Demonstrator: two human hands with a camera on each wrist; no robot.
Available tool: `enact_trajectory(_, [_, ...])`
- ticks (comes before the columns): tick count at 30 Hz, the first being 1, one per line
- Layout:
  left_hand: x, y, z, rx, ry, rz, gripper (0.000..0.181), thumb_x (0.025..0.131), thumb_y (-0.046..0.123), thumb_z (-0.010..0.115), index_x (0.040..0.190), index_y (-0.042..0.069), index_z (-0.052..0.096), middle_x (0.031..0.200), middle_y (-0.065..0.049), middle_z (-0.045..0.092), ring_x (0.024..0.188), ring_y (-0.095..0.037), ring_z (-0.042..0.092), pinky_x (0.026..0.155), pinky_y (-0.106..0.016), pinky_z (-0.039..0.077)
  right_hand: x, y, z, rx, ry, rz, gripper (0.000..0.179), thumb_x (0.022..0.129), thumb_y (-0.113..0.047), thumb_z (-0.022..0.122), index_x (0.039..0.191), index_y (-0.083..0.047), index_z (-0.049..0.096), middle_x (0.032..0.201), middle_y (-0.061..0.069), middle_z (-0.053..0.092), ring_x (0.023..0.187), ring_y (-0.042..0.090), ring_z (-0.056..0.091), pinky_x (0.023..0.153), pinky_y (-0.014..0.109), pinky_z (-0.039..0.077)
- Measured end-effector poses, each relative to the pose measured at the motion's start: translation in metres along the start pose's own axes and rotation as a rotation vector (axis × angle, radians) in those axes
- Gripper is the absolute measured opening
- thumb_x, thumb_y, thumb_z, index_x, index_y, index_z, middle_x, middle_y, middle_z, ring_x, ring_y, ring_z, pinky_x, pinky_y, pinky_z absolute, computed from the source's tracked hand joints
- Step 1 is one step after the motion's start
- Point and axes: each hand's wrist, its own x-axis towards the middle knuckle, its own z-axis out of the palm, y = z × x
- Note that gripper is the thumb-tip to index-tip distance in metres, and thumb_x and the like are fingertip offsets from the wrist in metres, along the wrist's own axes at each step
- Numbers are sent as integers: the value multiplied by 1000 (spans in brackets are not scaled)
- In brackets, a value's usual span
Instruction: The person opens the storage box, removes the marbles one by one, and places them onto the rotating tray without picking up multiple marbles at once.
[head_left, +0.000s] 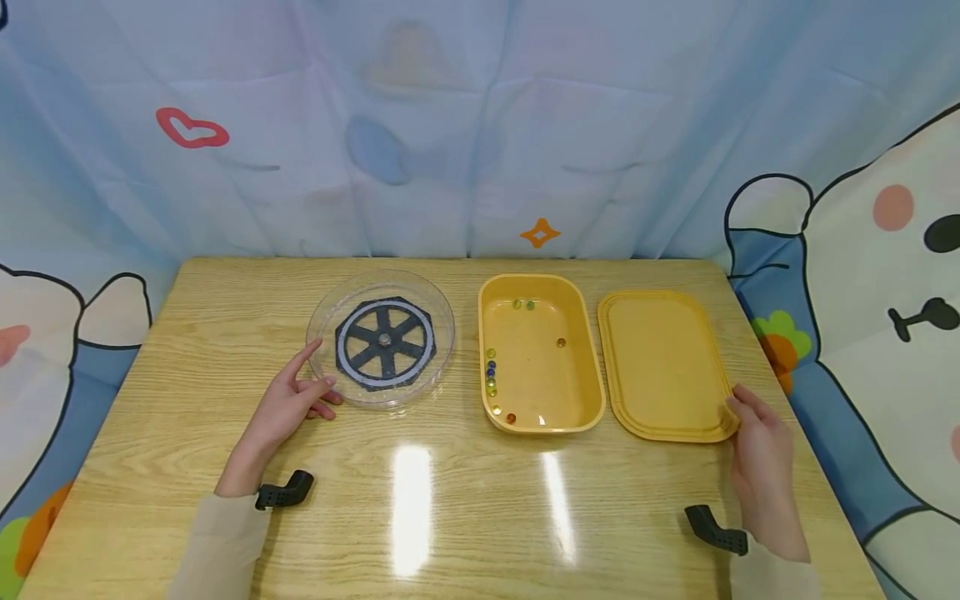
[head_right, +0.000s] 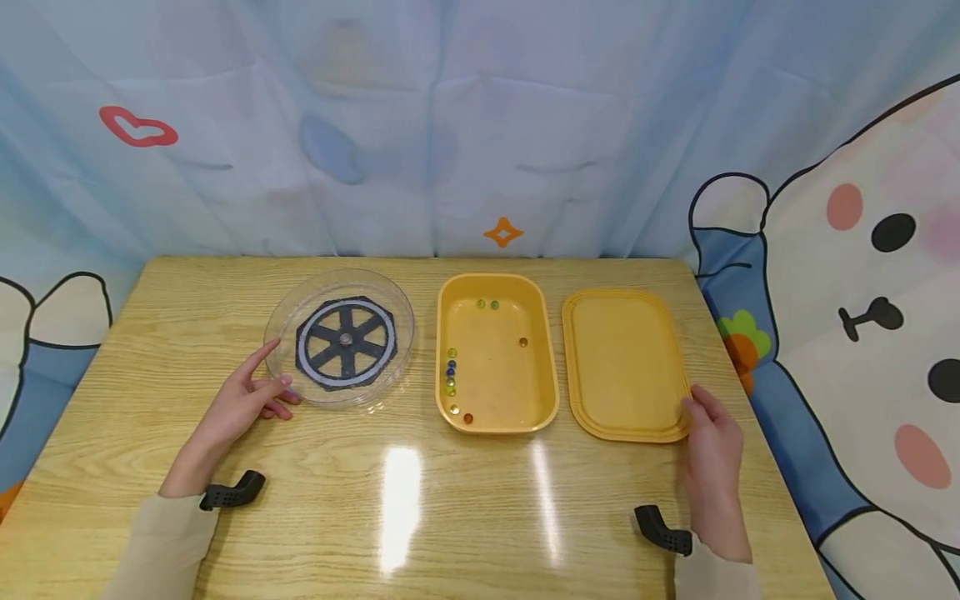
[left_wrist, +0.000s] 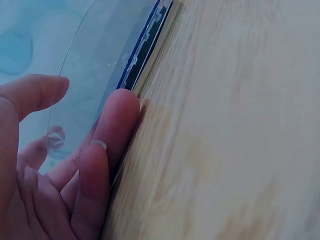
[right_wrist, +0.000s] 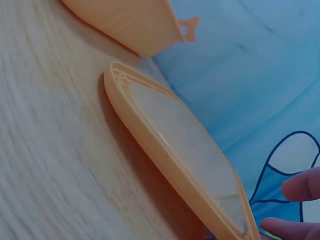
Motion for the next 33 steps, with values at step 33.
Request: enact_trajectory(33, [1, -5, 2, 21, 15, 4, 72, 103, 19, 59, 161, 22, 18, 86, -15, 73, 64, -21, 70, 62, -28, 53, -11, -53, 72, -439, -114, -399, 39, 104, -27, 56, 136, -6, 61, 122, -5, 64, 104, 7, 57, 84, 14, 44])
